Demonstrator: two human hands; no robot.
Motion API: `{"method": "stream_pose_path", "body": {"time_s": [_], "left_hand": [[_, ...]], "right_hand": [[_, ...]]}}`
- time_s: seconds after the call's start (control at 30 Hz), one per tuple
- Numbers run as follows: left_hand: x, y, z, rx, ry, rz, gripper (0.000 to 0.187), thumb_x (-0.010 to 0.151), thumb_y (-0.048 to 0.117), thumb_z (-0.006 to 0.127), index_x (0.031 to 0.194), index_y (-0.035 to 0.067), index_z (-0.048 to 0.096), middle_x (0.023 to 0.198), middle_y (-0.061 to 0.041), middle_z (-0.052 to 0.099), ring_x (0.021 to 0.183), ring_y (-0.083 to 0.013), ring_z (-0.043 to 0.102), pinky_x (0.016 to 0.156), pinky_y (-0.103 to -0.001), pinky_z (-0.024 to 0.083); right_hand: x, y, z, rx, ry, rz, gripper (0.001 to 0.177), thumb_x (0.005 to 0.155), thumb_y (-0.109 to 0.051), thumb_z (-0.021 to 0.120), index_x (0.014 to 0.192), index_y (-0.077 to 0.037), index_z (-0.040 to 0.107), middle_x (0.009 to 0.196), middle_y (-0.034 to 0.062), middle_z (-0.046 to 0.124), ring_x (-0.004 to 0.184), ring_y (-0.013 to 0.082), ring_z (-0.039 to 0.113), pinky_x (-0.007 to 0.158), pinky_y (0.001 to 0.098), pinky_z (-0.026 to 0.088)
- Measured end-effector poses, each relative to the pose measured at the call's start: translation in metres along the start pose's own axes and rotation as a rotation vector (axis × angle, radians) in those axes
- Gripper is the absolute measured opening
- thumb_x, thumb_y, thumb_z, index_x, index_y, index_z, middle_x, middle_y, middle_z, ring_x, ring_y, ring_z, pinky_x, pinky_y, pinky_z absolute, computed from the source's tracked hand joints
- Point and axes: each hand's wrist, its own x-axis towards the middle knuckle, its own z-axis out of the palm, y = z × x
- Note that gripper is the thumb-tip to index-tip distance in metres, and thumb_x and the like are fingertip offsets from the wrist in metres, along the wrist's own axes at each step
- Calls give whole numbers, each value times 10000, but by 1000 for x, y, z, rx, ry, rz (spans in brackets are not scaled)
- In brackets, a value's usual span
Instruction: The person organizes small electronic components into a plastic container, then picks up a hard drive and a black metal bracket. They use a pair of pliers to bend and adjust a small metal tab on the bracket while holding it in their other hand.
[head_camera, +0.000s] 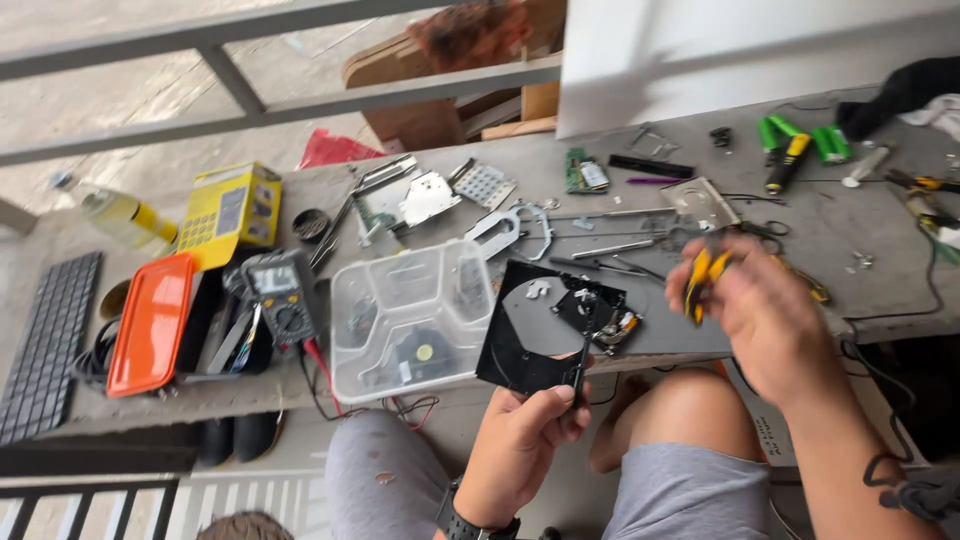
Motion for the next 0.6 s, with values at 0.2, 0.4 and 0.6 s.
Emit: {"method": "stream_pose_path", "body": {"time_s": [0.2,0.4,0.6], "left_hand": [[-19,12,3,208,-111,222,204,1082,71,653,1249,-8,739,1058,-98,729,816,-178,676,721,-330,555],[-26,3,0,289,-40,206,296,1110,51,654,1392,27,742,1124,-103,828,846,-179,758,751,-334,624],[-26,-4,-2,302,-51,200,169,1131,83,663,1265,18,744,1113,-112,847,865,-182,775,763,-350,653]], "right_hand": [[-58,-41,73,-1386,-331,-617,449,968,-255,782,1391,-107,757,1234,72,779,1095,282,739,981,470,615],[-69,-38,78,-1691,-325,-750,442,924,-380,784,1304,-156,809,1238,25,788,1115,283,740,874,481,599],[-73,-38,86,-1700,-323,-765,412,967,-361,783,1306,-129,809,1188,30,773,1056,279,722,850,456,592]]}}
